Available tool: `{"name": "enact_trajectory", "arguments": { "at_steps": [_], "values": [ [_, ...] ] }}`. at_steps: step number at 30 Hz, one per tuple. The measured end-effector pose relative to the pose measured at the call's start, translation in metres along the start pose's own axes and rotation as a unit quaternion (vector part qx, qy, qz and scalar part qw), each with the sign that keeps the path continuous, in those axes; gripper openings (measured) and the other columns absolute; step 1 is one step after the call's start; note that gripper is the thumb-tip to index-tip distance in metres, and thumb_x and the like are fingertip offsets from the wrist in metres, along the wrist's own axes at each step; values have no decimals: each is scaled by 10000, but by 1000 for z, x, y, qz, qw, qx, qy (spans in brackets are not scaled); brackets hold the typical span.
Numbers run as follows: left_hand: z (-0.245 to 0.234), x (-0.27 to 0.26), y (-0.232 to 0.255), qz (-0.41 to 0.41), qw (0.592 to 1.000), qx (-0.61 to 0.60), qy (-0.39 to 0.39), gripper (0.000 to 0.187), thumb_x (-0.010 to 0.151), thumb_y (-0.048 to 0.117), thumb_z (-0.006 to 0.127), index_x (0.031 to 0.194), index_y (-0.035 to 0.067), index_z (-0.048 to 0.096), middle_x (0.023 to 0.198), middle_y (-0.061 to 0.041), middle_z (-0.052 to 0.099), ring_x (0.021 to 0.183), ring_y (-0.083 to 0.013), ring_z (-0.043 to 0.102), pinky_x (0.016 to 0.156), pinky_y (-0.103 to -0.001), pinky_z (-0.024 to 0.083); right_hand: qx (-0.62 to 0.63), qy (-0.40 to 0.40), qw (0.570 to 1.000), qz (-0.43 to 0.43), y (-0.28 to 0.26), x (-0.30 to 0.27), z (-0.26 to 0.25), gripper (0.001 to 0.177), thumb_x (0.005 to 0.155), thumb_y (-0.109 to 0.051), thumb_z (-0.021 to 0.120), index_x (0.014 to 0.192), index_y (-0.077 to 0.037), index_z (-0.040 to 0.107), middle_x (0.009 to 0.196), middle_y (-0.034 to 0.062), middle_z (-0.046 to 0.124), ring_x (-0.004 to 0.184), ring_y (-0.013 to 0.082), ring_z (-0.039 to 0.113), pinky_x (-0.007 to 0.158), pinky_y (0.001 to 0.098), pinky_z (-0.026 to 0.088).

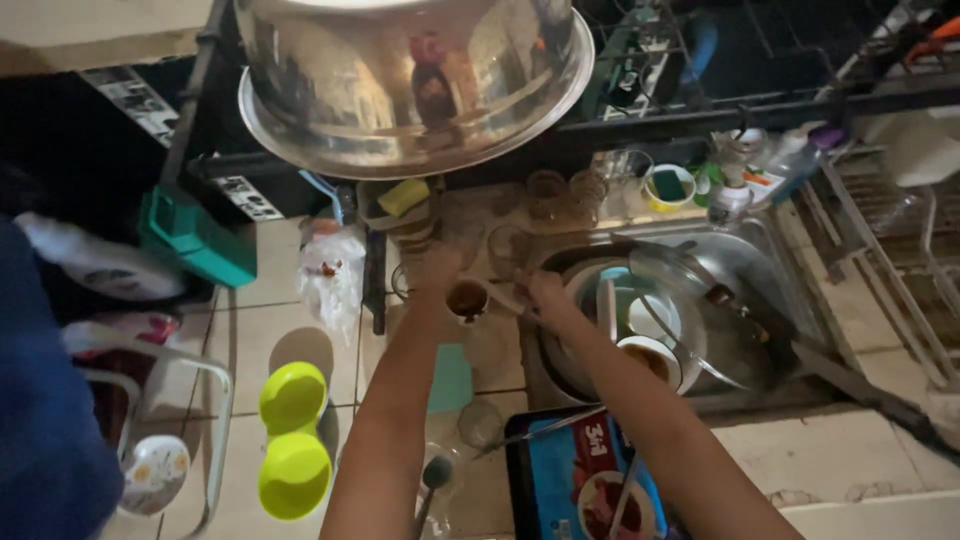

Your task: Picking up used glasses, plates, and utensils from a dining table and placing them in the kitchen sink.

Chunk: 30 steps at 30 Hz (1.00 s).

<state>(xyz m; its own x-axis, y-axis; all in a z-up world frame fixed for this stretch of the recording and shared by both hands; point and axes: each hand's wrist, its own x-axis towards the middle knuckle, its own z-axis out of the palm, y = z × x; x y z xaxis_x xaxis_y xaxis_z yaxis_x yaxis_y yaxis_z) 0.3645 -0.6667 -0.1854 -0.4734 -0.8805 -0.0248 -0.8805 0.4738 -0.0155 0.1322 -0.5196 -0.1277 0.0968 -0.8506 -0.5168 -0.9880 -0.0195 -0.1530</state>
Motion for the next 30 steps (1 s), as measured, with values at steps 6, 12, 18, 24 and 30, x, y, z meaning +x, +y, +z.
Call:
{"name": "enact_trajectory", "arguments": {
  "at_steps": [6, 12, 18, 24, 30],
  "values": [
    [-183, -43, 106, -253, 944, 15, -210, 355, 1029, 170, 534, 1374, 158, 615, 1300, -24, 605, 1352, -188, 479, 1192, -272, 368, 675, 139, 713, 130, -21, -28, -26, 425, 902, -457, 794, 880, -40, 718, 635, 77, 594, 481, 227, 493, 389, 365, 361],
    [22, 39, 23, 9, 854, -517, 65, 365, 1003, 237, 637, 1322, 60, 620, 1183, -47, 677, 953, -137, 602, 829, -241, 504, 323, 116, 936, -73, -4, -10, -12, 368, 954, -293, 713, 751, -40, 541, 680, 33, 550, 550, 160, 483, 443, 246, 355],
    [69, 23, 34, -113, 993, -9, -22, 329, 967, 425, 666, 1017, 102, 706, 1120, -83, 698, 1078, -251, 652, 1017, -360, 510, 200, 225, 948, -102, -21, -30, -14, 344, 1012, -351, 649, 1108, -20, 665, 959, 201, 692, 869, 269, 702, 616, 382, 573],
    [-95, -30, 52, -82, 973, -134, -168, 461, 1055, 391, 492, 1285, 34, 671, 1346, -229, 606, 1290, -339, 574, 1131, -452, 453, 443, 110, 883, 105, -24, 5, 1, 629, 967, -669, 549, 1284, -144, 685, 1102, 126, 750, 947, 273, 750, 696, 405, 639],
    [-11, 15, 20, -33, 998, -45, 36, 248, 980, 271, 569, 847, 146, 736, 971, -83, 730, 945, -249, 722, 814, -374, 606, 401, 118, 906, 70, -58, -72, -72, 812, 928, -710, 523, 1467, -104, 557, 1384, 172, 640, 1228, 346, 651, 926, 436, 593]
  ]
}}
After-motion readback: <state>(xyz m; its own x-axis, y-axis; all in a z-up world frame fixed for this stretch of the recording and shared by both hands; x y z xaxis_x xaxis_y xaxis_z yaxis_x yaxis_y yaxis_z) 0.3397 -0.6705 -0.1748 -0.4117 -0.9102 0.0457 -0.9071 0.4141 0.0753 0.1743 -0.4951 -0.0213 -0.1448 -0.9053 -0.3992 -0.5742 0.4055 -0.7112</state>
